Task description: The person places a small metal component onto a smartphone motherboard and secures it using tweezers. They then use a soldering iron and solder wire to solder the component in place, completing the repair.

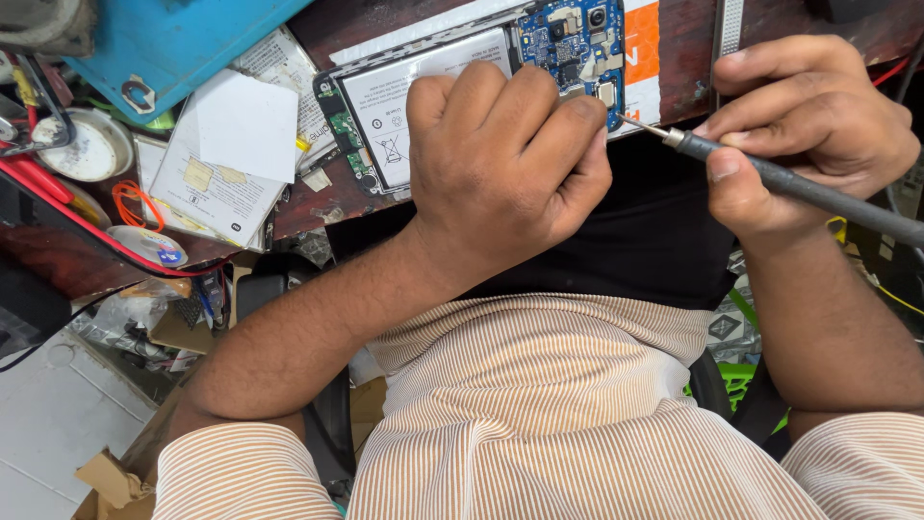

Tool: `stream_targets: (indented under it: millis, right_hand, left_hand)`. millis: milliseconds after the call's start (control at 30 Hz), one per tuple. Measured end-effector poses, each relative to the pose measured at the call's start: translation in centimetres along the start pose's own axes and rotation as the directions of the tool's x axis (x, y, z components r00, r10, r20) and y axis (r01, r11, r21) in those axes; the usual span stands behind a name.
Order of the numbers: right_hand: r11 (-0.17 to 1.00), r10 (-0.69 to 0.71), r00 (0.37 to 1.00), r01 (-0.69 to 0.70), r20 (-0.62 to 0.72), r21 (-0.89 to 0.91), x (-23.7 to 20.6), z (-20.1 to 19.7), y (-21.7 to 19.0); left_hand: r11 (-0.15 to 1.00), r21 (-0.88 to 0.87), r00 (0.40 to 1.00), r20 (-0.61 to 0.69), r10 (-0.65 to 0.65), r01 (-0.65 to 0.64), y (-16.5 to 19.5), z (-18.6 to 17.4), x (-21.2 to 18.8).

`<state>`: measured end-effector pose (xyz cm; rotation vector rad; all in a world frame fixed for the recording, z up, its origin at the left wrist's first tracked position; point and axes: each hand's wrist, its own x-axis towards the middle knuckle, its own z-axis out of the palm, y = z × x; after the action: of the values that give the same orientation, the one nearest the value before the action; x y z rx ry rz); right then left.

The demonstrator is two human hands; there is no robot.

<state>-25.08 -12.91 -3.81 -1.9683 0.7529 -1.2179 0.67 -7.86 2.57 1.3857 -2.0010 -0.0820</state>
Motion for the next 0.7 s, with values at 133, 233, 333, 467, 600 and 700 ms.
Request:
stream_targets:
  millis: [133, 233, 333, 467, 600, 700]
  right_hand:
    - [0.999, -0.027, 0.999, 0.028, 0.021, -0.026, 0.2, 0.0, -0.2]
    - [0.999, -0.021, 1.0, 0.022, 0.021, -0.041, 0.3, 0.1, -0.3]
    - [0.998, -0.043, 0.999, 0.044, 0.027, -0.04, 0.5, 0.1, -0.3]
    - [0.998, -0.035, 0.999, 0.035, 0.02, -0.047, 0.4, 0.1, -0.3]
    - [0.999, -0.034, 0.999, 0.034, 0.008, -0.019, 0.0, 0.0, -0.1]
    - [1.0, 0.013, 1.0, -0.013, -0.024, 0.025, -0.4, 0.0, 0.1]
  left_hand:
    - [1.0, 0.002, 1.0, -0.001, 0.001, -0.001, 0.0, 0.0, -0.1]
    - [1.0, 0.006, 1.0, 0.001, 0.0, 0.0, 0.1, 0.0, 0.0]
    - [1.0, 0.01, 1.0, -0.001, 0.0, 0.0, 0.1, 0.0, 0.0]
    - [1.0, 0.008, 1.0, -0.01, 0.002, -0.002, 0.0, 0.2, -0.1]
    - [1.0, 0.0, 1.0, 0.004, -0.007, 0.007, 0.0, 0.4, -0.7]
    - [1.0, -0.019, 0.999, 0.026, -0.019, 0.02, -0.1, 0.7, -1.1]
